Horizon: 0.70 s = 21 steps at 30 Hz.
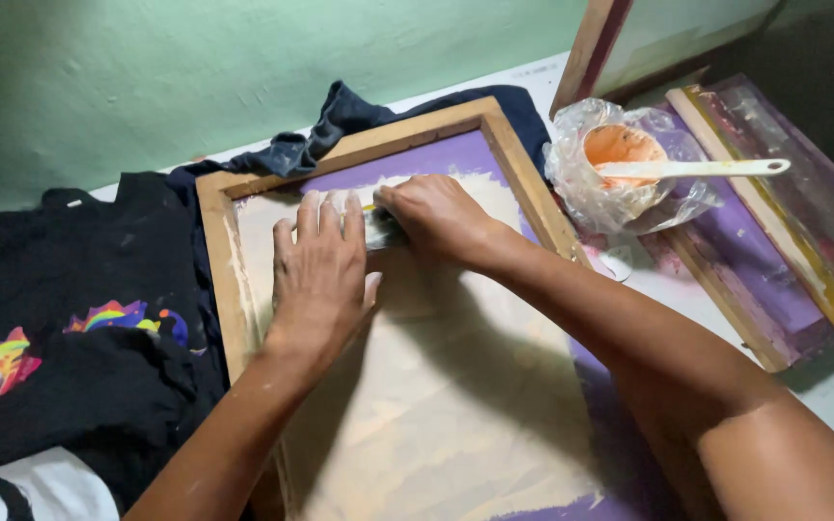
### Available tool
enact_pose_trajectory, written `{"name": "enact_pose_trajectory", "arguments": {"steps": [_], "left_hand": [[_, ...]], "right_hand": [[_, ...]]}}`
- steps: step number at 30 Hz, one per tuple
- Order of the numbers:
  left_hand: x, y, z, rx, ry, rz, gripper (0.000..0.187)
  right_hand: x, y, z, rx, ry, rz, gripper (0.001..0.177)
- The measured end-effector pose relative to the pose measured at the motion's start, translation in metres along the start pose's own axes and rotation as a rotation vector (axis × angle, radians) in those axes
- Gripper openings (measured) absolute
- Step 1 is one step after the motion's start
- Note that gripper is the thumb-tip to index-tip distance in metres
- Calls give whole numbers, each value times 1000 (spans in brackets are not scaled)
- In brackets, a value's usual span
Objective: The person uses a squeegee to spread white ink across a screen printing frame placed over a black t-shirt. The hands move the squeegee back and forth to ensure even coverage of the ink on the mesh screen.
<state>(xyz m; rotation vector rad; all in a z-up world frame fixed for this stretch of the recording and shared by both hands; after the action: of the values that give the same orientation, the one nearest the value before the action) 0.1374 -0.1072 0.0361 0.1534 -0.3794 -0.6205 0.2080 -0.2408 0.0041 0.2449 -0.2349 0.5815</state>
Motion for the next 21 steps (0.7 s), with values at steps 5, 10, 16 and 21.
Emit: {"name": "enact_pose_trajectory", "arguments": {"steps": [5,10,16,21], "left_hand": [[36,11,-46,-13,-30,-85,47],[46,33,-61,-218,101,-115,21],[-17,-20,-18,-208,164,-161,16],[-104,-95,29,-302,24,-263,6]], "right_hand": [[6,-13,32,109,59,-145,28],[-2,-3,41,-35,94,-65,17],[-62,24,23,-39,285,-17,15],[-159,92,44,-44,251,148,7]]}}
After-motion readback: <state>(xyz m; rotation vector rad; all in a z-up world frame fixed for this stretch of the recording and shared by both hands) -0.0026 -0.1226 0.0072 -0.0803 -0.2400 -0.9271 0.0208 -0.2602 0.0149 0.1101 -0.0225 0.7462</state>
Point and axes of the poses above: each hand's wrist, its own x-axis towards the middle knuckle, its own z-axis out of the back of the hand, y = z × x, the point moved 6 cm from there along x, towards the middle knuckle, and after that the axes turned 7 degrees about -z, right-handed, at the moved point
